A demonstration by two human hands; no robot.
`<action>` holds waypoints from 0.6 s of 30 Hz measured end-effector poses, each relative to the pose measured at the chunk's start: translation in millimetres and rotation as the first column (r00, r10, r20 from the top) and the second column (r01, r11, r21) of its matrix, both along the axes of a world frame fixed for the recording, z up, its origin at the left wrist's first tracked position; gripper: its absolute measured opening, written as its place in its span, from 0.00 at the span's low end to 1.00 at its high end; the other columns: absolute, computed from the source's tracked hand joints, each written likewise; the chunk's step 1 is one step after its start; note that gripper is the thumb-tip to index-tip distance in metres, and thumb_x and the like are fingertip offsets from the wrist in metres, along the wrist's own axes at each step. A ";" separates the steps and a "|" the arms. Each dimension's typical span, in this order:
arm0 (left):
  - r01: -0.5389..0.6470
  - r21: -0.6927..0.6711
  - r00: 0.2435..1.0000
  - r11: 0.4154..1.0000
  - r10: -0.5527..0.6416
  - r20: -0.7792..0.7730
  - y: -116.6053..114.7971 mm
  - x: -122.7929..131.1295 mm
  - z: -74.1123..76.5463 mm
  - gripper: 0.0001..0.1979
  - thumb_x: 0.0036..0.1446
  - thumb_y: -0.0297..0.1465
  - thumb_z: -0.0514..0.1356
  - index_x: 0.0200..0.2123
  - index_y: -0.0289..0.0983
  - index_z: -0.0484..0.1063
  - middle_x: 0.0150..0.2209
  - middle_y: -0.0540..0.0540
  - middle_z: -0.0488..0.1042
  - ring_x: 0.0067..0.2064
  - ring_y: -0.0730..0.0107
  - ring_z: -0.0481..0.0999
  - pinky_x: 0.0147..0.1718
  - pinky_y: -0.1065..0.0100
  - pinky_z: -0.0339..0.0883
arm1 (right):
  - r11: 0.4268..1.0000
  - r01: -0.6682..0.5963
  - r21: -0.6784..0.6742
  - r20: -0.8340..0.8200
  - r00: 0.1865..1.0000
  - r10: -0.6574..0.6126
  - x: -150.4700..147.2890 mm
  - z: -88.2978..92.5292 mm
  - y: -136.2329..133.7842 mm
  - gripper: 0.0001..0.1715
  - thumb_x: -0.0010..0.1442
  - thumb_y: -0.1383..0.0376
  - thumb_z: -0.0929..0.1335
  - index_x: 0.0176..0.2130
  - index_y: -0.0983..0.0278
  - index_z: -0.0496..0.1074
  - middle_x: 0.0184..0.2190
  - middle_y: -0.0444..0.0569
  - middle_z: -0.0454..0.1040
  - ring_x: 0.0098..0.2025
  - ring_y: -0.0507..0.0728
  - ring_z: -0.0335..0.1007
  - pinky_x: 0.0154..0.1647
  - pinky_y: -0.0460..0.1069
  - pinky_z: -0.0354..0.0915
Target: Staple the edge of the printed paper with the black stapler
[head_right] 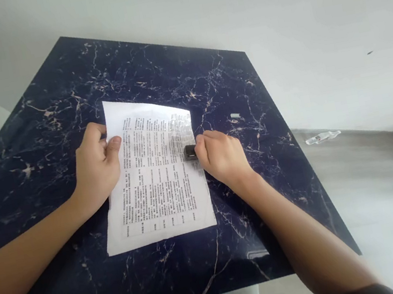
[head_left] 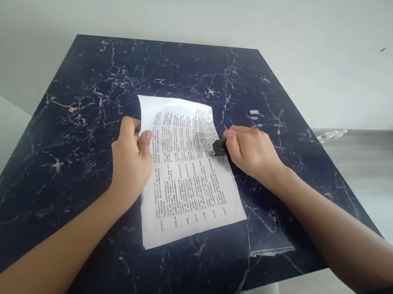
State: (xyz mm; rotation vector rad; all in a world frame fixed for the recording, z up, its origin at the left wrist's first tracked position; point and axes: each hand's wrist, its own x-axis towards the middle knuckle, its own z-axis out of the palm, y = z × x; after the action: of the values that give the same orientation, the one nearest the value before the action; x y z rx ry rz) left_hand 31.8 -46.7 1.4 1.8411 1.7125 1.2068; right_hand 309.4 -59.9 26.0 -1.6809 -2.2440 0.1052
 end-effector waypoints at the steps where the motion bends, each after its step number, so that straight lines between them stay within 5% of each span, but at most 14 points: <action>1: 0.006 -0.005 1.000 1.000 -0.006 -0.026 0.3 -0.5 0.1 0.03 0.67 0.32 0.58 0.41 0.43 0.64 0.28 0.50 0.74 0.24 0.65 0.72 0.27 0.63 0.67 | 1.000 0.028 -0.004 -0.021 0.999 -0.028 3.6 1.6 0.0 0.25 0.75 0.61 0.55 0.25 0.60 0.56 0.25 0.47 0.65 0.23 0.52 0.50 0.26 0.52 0.48; 3: 0.023 -0.010 0.996 1.000 -0.024 -0.085 0.7 -1.1 0.3 0.03 0.67 0.31 0.57 0.41 0.43 0.63 0.31 0.48 0.75 0.27 0.63 0.74 0.29 0.61 0.68 | 1.000 0.024 -0.017 -0.038 0.999 -0.025 11.4 5.7 -0.6 0.27 0.77 0.59 0.54 0.25 0.60 0.57 0.26 0.47 0.66 0.24 0.53 0.53 0.27 0.52 0.49; 9: 0.036 0.009 0.949 0.999 -0.031 -0.312 2.1 -2.6 -4.7 0.10 0.63 0.25 0.60 0.44 0.42 0.63 0.43 0.41 0.75 0.47 0.48 0.76 0.44 0.48 0.72 | 0.930 -0.318 -0.187 -0.014 0.947 0.321 36.7 19.4 0.6 0.22 0.73 0.45 0.62 0.43 0.60 0.69 0.39 0.51 0.75 0.39 0.59 0.70 0.33 0.52 0.59; 15: -0.053 -0.045 0.891 0.998 0.027 -0.452 1.1 -3.4 -7.5 0.15 0.65 0.30 0.61 0.53 0.41 0.63 0.52 0.36 0.74 0.54 0.38 0.73 0.51 0.37 0.69 | 0.945 -0.155 -0.290 0.099 0.977 0.190 48.9 34.9 2.3 0.20 0.68 0.48 0.68 0.35 0.61 0.69 0.30 0.48 0.76 0.27 0.56 0.67 0.28 0.52 0.57; 18: -0.073 -0.059 0.886 0.996 0.038 -0.461 1.3 -3.2 -7.4 0.16 0.65 0.31 0.61 0.54 0.41 0.63 0.54 0.37 0.74 0.55 0.39 0.72 0.52 0.39 0.69 | 0.972 0.081 -0.220 0.108 0.992 -0.058 40.1 44.9 -4.7 0.22 0.68 0.47 0.67 0.32 0.61 0.69 0.26 0.49 0.74 0.23 0.55 0.65 0.25 0.53 0.58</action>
State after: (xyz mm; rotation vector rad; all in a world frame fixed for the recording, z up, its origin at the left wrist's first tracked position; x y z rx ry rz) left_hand 28.6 -45.5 -6.1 2.1693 2.0313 0.7422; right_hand 349.5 -64.6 70.8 -1.9186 -2.3164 0.2728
